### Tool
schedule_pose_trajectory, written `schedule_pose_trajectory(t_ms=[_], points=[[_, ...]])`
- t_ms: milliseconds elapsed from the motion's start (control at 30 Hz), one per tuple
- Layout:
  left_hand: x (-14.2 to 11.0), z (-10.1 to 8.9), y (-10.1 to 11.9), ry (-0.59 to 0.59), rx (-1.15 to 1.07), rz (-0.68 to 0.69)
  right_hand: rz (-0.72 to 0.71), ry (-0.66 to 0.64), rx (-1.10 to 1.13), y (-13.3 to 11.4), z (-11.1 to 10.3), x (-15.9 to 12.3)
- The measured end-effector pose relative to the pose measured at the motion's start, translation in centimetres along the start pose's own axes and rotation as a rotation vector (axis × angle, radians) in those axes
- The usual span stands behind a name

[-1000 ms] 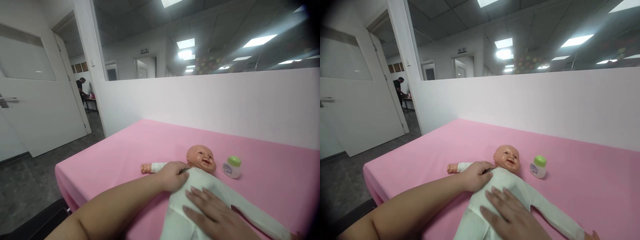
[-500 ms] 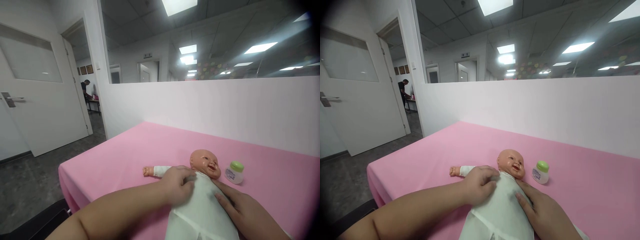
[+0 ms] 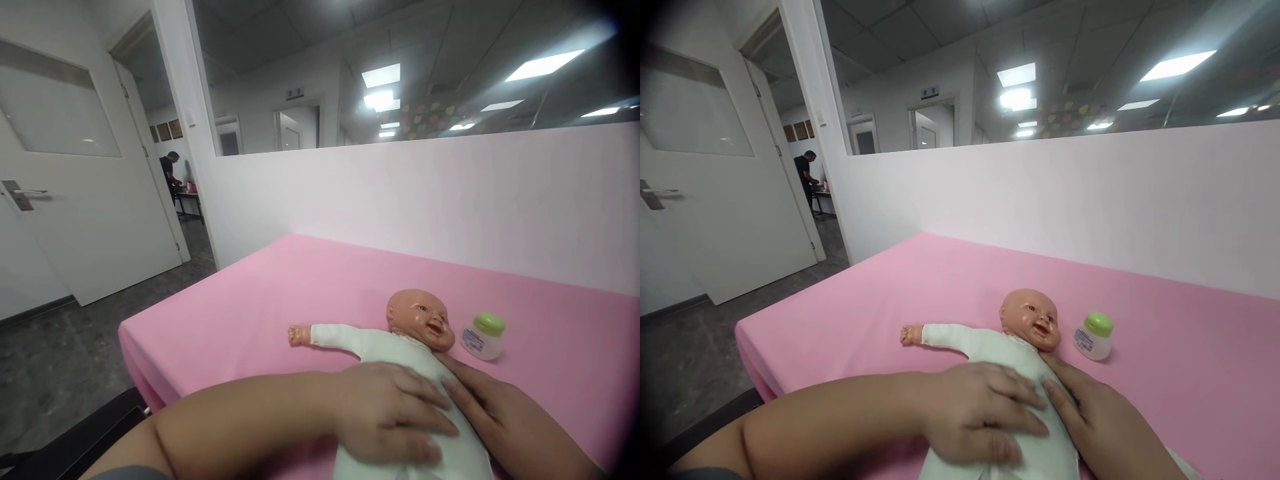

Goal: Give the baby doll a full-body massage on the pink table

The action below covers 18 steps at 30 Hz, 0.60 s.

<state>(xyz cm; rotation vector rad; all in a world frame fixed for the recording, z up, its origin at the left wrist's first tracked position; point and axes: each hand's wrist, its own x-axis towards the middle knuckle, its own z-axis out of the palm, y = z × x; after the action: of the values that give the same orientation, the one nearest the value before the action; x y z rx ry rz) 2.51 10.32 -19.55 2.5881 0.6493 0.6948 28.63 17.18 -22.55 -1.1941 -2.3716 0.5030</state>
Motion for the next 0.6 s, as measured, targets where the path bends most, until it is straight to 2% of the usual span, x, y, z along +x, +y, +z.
schedule_pose_trajectory(t_ms=[100, 233, 333, 400, 467, 567, 600], points=[[-0.1, -1.3, -0.7, 0.069, 0.035, -0.168, -0.011, 0.001, -0.001, -0.5, -0.2, -0.2], [-0.2, -1.9, -2.6, 0.164, 0.039, -0.397, -0.05, 0.034, 0.004, -1.1, -0.5, -0.2], [-0.3, -1.7, -3.6, 0.212, 0.026, -0.527, -0.099, 0.13, -0.034, -1.2, -0.4, -0.6], [-0.4, -1.5, -3.9, 0.217, 0.032, -0.562, -0.173, 0.228, -0.077, -1.3, 0.0, -1.1], [-0.4, -1.4, -3.8, 0.212, 0.038, -0.561, -0.355, 0.256, -0.098, -1.8, 0.8, -1.9], [-0.4, -1.4, -3.6, 0.207, 0.03, -0.563, -0.777, 0.101, -0.075, -3.6, 2.6, -2.7], [-0.4, -1.4, -3.5, 0.209, 0.027, -0.565, -0.87, 0.051, -0.072, -4.4, 3.2, -2.8]])
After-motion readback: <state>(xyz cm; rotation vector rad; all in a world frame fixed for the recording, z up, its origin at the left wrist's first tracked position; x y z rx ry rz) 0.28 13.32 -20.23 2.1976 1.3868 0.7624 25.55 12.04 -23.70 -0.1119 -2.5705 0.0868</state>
